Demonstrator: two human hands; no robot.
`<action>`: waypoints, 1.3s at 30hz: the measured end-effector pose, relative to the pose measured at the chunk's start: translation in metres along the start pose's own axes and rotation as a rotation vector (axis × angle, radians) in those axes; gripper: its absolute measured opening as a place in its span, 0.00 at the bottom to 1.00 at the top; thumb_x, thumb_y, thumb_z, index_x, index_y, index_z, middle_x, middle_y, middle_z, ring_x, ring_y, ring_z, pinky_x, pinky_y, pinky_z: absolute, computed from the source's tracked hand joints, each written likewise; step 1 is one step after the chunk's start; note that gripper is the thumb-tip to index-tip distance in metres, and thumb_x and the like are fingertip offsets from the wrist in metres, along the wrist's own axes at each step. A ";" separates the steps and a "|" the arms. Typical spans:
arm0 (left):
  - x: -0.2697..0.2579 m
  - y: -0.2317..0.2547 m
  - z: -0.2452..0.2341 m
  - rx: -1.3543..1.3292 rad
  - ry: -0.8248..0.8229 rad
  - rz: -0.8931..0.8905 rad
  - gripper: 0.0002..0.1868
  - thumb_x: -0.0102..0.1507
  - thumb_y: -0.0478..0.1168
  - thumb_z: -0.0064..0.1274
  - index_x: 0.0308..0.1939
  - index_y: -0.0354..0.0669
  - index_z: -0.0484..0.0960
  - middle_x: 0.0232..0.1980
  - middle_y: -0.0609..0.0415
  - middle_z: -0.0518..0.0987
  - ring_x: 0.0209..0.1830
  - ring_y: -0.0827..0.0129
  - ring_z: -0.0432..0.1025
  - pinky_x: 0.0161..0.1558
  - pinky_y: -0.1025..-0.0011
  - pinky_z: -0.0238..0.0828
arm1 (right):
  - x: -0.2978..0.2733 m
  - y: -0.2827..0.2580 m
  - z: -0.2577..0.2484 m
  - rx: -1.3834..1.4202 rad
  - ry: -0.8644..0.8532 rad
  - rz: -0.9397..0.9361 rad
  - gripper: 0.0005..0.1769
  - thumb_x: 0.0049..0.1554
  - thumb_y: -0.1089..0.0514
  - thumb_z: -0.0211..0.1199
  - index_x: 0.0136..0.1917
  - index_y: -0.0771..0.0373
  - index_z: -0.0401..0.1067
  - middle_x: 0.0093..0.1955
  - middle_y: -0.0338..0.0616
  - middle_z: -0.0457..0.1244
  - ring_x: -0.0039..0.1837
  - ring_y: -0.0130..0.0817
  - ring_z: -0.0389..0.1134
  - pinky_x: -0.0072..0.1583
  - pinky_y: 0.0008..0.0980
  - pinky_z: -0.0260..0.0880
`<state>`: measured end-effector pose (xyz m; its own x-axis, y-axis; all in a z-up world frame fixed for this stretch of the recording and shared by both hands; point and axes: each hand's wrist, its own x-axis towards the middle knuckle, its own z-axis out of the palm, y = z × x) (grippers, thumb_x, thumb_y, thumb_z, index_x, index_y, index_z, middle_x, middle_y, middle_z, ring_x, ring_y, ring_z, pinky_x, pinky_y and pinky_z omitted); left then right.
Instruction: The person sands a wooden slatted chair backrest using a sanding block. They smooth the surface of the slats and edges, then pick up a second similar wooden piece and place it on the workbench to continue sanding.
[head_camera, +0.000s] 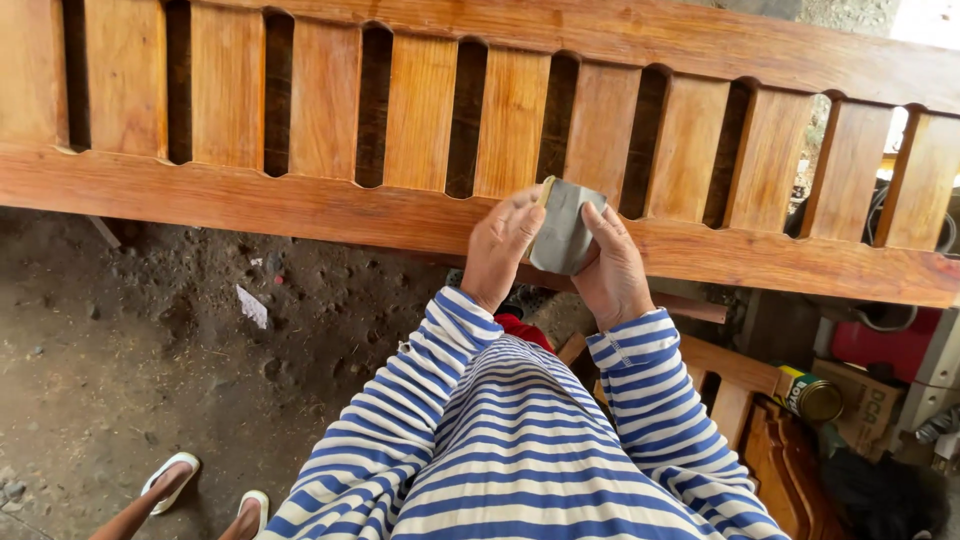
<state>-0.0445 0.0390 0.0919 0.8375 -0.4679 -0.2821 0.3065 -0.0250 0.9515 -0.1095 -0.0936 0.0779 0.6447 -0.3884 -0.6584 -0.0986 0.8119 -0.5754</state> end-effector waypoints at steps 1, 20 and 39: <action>-0.001 0.011 0.003 0.002 0.005 0.001 0.27 0.69 0.59 0.50 0.63 0.45 0.78 0.64 0.40 0.77 0.70 0.43 0.68 0.70 0.46 0.62 | 0.002 0.007 -0.003 0.000 -0.005 0.003 0.15 0.61 0.55 0.64 0.62 0.55 0.75 0.55 0.49 0.72 0.53 0.46 0.76 0.56 0.43 0.79; 0.070 -0.063 -0.060 1.237 -0.037 0.627 0.22 0.65 0.34 0.53 0.64 0.47 0.78 0.65 0.44 0.78 0.66 0.51 0.71 0.61 0.61 0.74 | 0.074 -0.045 -0.110 -1.548 0.401 -1.114 0.20 0.63 0.58 0.65 0.68 0.58 0.70 0.68 0.54 0.57 0.71 0.55 0.57 0.67 0.51 0.60; 0.142 -0.049 -0.029 1.443 -0.096 0.533 0.18 0.71 0.40 0.50 0.65 0.45 0.78 0.72 0.40 0.70 0.75 0.48 0.59 0.72 0.53 0.63 | 0.073 -0.039 -0.090 -1.689 0.582 -0.858 0.27 0.63 0.47 0.61 0.74 0.49 0.64 0.75 0.49 0.51 0.76 0.54 0.53 0.67 0.54 0.62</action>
<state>0.0722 -0.0003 0.0020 0.6556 -0.7516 0.0725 -0.7404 -0.6209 0.2575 -0.1267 -0.1927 0.0087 0.6590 -0.7383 0.1436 -0.6695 -0.6628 -0.3353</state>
